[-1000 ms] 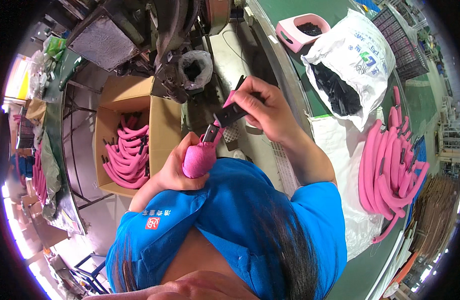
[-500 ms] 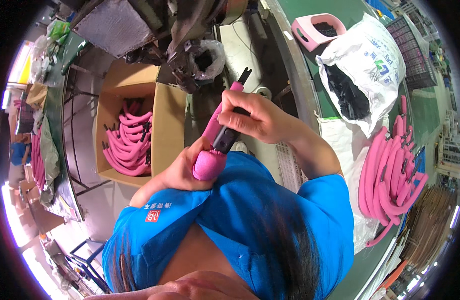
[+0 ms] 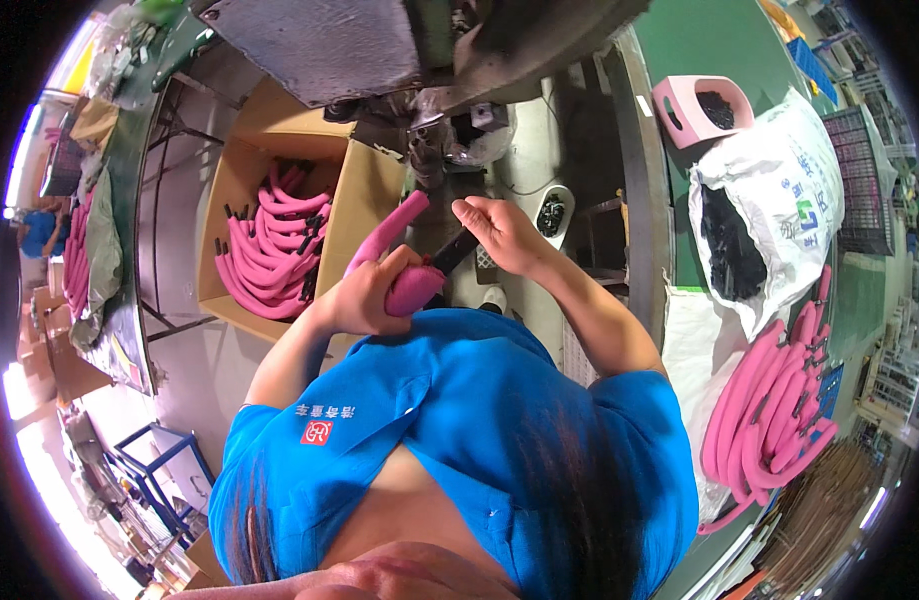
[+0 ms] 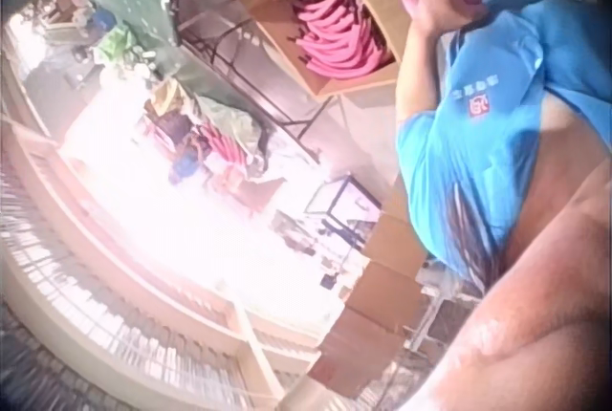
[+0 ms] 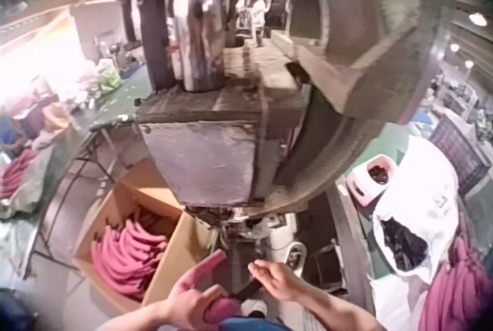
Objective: The person repeatedly picks up pink flexible tubes and black plastic end caps, inserts the caps into the tube ends using a machine, and places the finished items into a cardboard box. The process is repeated continuously throughout the clip.
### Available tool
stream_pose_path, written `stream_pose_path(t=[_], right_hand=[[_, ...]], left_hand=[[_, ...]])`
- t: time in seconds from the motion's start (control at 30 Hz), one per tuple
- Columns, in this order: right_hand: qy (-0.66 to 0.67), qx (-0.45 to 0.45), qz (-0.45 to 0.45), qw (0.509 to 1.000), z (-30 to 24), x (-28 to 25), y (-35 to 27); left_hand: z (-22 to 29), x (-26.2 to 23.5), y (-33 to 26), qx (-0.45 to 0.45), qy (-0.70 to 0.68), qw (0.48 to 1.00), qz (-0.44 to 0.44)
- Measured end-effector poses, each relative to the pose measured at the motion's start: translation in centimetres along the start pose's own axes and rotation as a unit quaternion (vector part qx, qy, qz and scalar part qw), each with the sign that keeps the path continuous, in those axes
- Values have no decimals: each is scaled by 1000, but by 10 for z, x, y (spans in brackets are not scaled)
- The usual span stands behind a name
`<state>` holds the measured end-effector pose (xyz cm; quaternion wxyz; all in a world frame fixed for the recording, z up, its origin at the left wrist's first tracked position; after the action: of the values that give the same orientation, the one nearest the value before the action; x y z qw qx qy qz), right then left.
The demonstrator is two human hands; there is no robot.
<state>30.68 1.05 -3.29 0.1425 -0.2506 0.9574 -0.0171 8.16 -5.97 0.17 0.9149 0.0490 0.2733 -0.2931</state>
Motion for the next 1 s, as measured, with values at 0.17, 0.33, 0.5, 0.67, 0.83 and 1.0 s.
stream_pose_path(t=[0.17, 0.33, 0.5, 0.67, 0.83, 1.0], right_hand=[[0, -8, 14, 1000, 13, 21, 24], [-56, -49, 31, 997, 14, 13, 56], [-240, -205, 218, 923, 7, -10, 110], [-179, -147, 198, 952, -23, -10, 132], [-299, -244, 240, 891, 54, -6, 143], [-279, -199, 227, 912, 66, 0, 148]], left_hand=[[-41, -17, 0, -18, -16, 1000, -8], [-48, -44, 17, 1, -30, 999, 11], [-49, -101, 67, 3, -74, 997, -14], [-69, -116, 81, -39, -40, 998, 8], [-89, -100, 87, -28, -37, 999, -4], [-101, -90, 84, -31, -101, 994, -8]])
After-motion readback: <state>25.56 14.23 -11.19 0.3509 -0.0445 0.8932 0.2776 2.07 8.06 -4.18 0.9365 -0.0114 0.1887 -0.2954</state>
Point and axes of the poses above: each hand's wrist, its own y-axis towards the middle knuckle, its own x-axis out of the palm, z = x × y, the point moved 1 cm from there along y, towards the middle knuckle, and after that the axes turned 6 degrees about z, right-handed, at the moved point
